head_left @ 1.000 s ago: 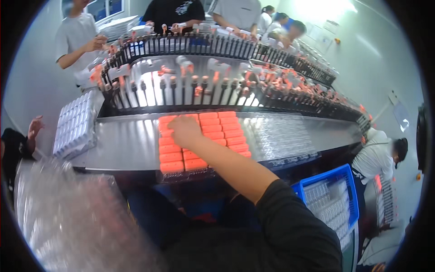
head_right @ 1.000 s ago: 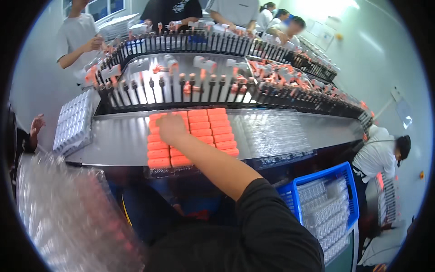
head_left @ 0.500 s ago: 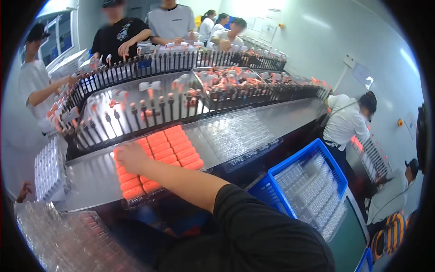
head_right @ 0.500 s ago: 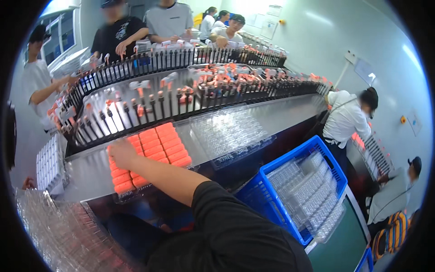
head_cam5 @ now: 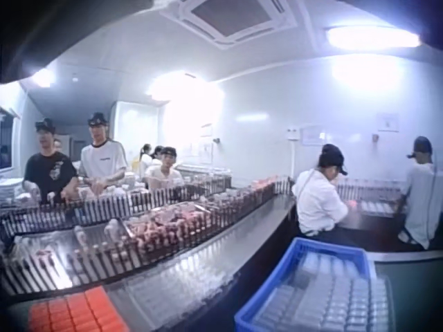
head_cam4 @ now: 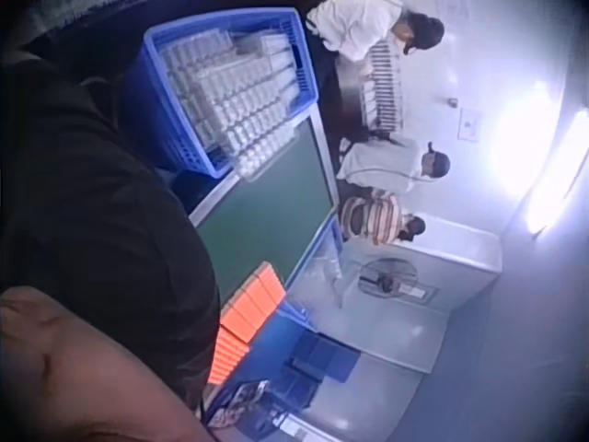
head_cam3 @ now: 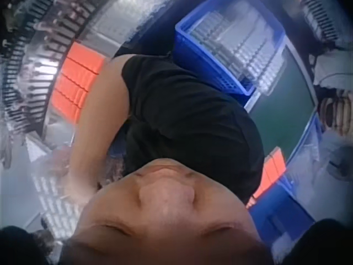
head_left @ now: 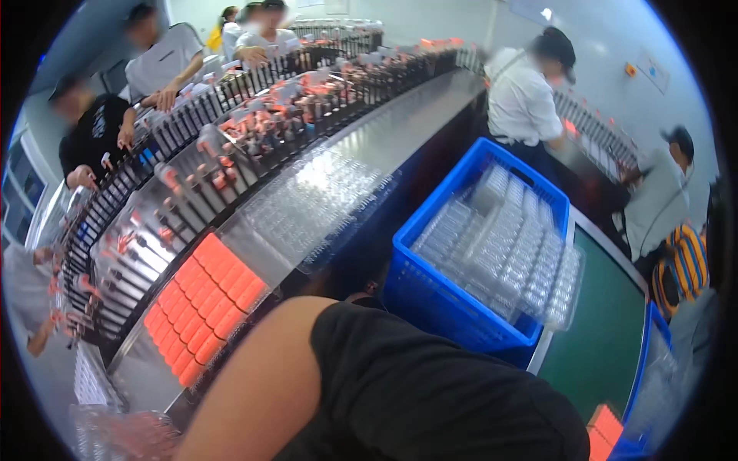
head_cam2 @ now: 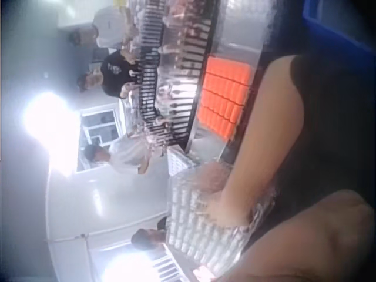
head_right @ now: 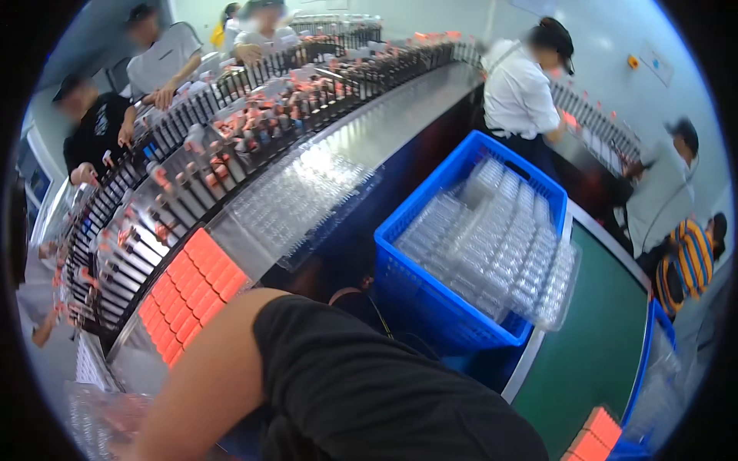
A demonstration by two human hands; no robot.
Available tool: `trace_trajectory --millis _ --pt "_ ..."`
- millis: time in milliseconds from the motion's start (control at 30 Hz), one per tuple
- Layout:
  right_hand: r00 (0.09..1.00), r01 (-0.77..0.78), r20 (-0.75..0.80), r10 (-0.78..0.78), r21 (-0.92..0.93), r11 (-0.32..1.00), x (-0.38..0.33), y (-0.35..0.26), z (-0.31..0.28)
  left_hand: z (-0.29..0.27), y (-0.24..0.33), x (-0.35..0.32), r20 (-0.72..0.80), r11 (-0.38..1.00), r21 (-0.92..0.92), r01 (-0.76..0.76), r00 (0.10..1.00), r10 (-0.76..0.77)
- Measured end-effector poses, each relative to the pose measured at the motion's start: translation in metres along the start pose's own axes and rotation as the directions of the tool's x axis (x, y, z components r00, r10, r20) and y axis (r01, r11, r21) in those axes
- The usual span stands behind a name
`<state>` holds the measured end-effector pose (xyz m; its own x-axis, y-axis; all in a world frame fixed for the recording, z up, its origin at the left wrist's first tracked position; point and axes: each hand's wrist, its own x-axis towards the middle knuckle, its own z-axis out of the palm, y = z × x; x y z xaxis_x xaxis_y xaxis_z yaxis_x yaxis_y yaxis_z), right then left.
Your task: Placing plastic components into plastic trays on a factory assembly line.
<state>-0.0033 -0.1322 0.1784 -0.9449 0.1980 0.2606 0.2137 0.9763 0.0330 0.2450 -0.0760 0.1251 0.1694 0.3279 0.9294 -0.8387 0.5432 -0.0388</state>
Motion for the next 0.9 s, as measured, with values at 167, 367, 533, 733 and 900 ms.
trace_trajectory --millis 167,367,533,733,900 --pt "0.850 -0.205 -0.434 0.298 0.249 0.946 -0.109 -0.012 0.000 -0.032 -0.082 -0.050 0.068 0.973 0.112 0.204 0.975 -0.212" --pt "0.512 -0.406 -0.705 0.491 0.305 0.861 -0.186 -0.047 0.002 -0.039 -0.167 -0.096 0.184 0.889 0.239 0.391 0.881 -0.437" --pt "0.382 -0.576 -0.697 0.607 0.334 0.746 -0.280 -0.068 -0.024 -0.032 -0.213 -0.118 0.289 0.805 0.381 0.454 0.769 -0.570" --pt "0.164 -0.616 -0.547 0.821 0.594 0.518 -0.411 -0.165 -0.099 -0.019 -0.264 -0.133 0.390 0.723 0.529 0.444 0.630 -0.672" --pt "-0.154 -0.743 -0.586 0.796 0.600 0.298 -0.459 -0.272 -0.154 -0.013 -0.295 -0.146 0.426 0.653 0.646 0.395 0.523 -0.738"
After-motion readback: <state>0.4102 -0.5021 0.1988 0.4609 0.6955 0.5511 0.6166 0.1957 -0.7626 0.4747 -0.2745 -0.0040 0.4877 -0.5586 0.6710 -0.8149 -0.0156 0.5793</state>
